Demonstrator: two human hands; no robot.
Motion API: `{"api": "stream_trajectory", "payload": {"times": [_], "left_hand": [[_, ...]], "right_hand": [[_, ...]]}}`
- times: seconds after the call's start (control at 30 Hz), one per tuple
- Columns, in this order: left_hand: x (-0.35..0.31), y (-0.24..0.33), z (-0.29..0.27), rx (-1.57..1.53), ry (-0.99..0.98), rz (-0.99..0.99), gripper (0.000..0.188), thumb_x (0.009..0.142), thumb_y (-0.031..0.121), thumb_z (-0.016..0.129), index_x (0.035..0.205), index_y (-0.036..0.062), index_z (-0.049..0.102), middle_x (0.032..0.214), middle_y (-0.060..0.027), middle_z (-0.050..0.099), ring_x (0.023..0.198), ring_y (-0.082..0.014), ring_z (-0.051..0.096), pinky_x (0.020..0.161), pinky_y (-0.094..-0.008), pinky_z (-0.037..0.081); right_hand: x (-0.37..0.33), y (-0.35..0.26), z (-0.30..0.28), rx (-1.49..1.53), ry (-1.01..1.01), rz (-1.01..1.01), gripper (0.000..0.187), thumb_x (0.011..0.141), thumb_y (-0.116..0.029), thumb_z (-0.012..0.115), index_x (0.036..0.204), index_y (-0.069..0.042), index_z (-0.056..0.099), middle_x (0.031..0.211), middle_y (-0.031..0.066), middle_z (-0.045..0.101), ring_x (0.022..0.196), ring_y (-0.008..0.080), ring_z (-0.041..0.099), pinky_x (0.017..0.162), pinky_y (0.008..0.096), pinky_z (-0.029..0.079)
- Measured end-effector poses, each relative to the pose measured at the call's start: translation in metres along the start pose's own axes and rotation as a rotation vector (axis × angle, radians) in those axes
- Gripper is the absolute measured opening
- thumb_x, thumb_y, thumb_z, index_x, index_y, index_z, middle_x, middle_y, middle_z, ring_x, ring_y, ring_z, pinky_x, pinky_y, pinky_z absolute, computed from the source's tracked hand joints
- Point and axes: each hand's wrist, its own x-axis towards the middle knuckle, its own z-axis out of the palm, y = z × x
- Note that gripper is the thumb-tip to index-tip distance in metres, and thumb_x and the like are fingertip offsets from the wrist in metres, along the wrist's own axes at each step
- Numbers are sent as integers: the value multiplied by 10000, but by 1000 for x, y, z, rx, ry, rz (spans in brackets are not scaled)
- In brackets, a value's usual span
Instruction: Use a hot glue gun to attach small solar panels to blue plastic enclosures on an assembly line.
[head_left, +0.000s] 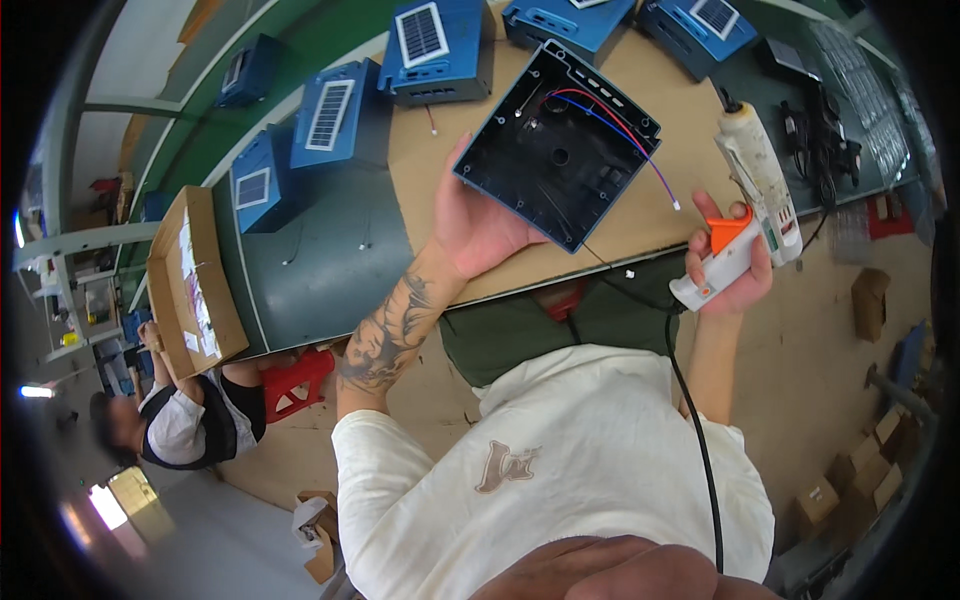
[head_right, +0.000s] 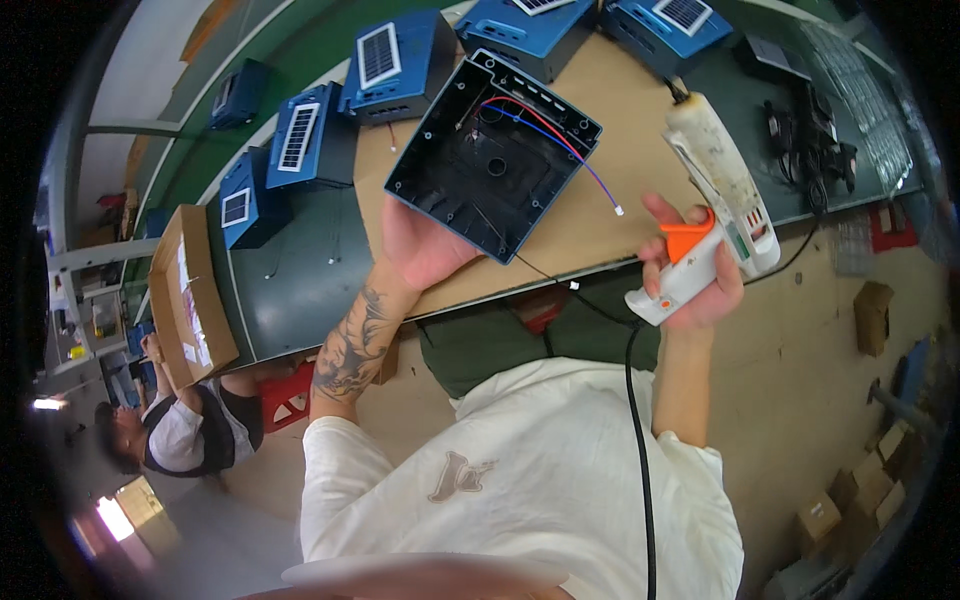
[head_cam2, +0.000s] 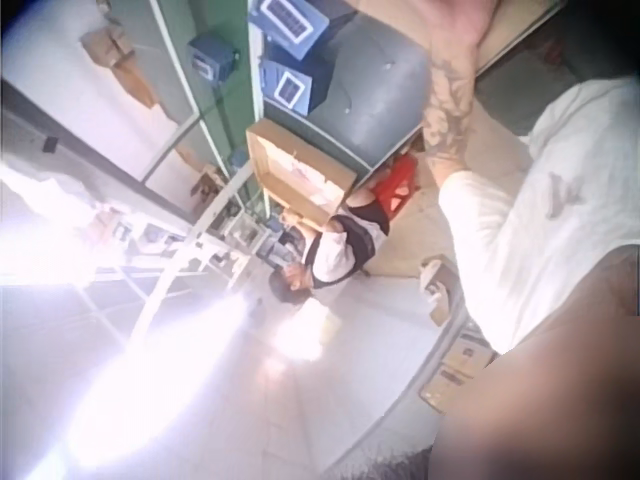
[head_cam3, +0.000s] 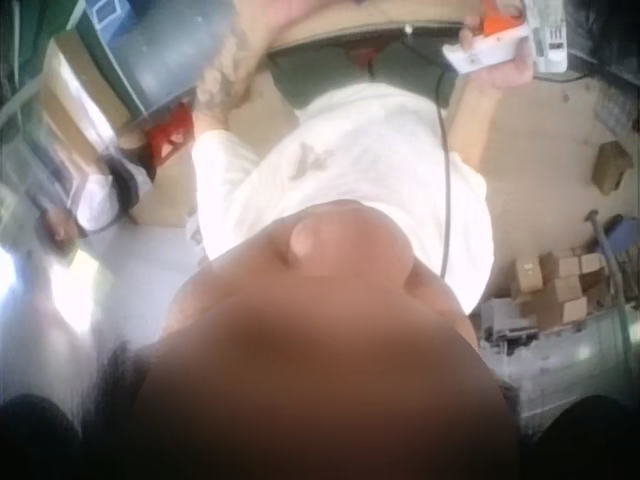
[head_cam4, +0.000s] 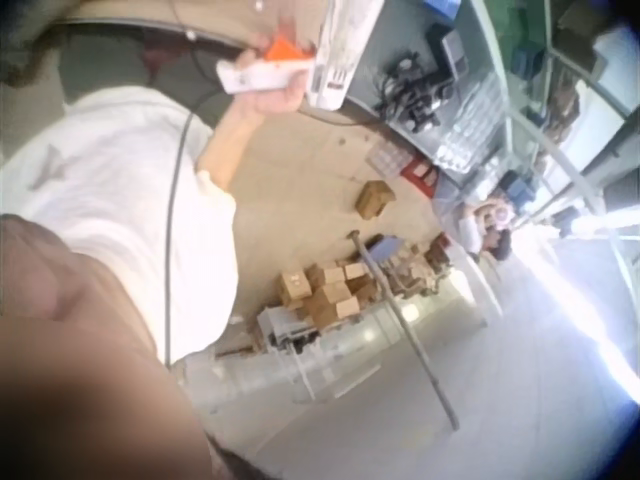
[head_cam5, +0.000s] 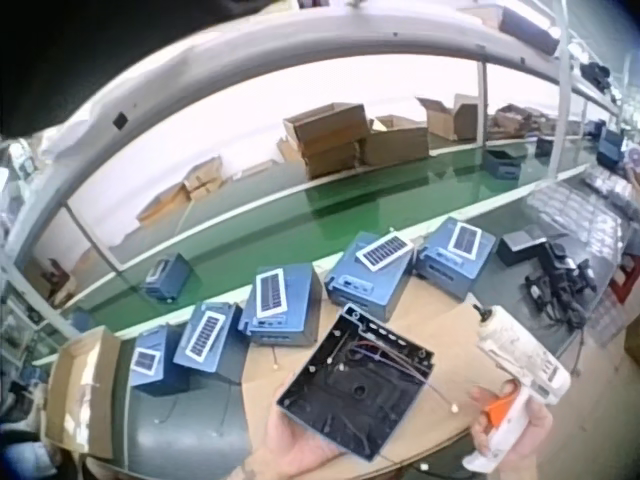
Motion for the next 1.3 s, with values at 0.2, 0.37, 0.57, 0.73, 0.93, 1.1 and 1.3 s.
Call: {"api": "stream_trajectory", "payload": {"times": [0.2, 0.37, 0.57, 0.73, 0.93, 1.1, 1.3], "left_hand": [[-9, 49, 65, 137, 127, 306, 725, 900, 560, 504, 1441, 88, 402, 1477, -203, 394, 1284, -457, 449, 892, -741, 394], [41, 152, 117, 554, -114, 278, 605, 963, 538, 414, 1387, 109, 457, 1429, -160, 466, 1325, -345, 413, 1068, -643, 282], [184, 218, 112, 605, 506, 311, 532, 971, 502, 387, 1323, 118, 498, 1374, -118, 514, 1311, -326, 424, 1095, -642, 249], [287, 257, 64, 598, 363, 114, 523, 993, 450, 265, 1307, 101, 494, 1356, -174, 513, 1254, -392, 481, 1035, -678, 333], [303, 286, 43, 687, 710, 273, 561, 993, 419, 377, 1382, 16, 404, 1376, -227, 475, 1209, -389, 525, 945, -524, 514], [199, 339, 22, 1773, 597, 400, 978, 846, 652, 573, 1497, -2, 249, 1407, -294, 437, 1171, -417, 557, 975, -463, 499], [21, 429, 15, 2231, 1254, 715, 795, 741, 500, 717, 1315, -17, 529, 1159, -321, 602, 1087, -391, 604, 950, -434, 483]], "right_hand": [[0, -13, -25, 23, 3, -90, 418, 937, -316, 541, 1235, -31, 474, 1234, 294, 488, 758, 367, 649, 459, 379, 512], [18, -10, -40, 176, 15, -65, 437, 892, -334, 584, 1211, -45, 505, 1203, 299, 517, 630, 357, 635, 436, 367, 498], [27, -6, -37, 308, -30, 24, 412, 935, -320, 539, 1260, -75, 477, 1230, 300, 498, 678, 307, 608, 465, 362, 476], [14, -9, -42, 339, -39, -44, 420, 929, -335, 533, 1260, -89, 453, 1255, 291, 521, 615, 283, 589, 474, 348, 464], [22, -12, -37, 272, -108, -50, 353, 959, -235, 501, 1263, -68, 437, 1251, 297, 516, 510, 214, 568, 400, 297, 469], [27, -10, -41, 264, -69, -31, 338, 956, -202, 518, 1233, -40, 410, 1164, 270, 531, 481, 199, 567, 363, 277, 506], [22, -10, -40, 228, -69, -79, 355, 951, -177, 519, 1258, -28, 421, 1104, 224, 519, 462, 171, 544, 362, 274, 511]]}}
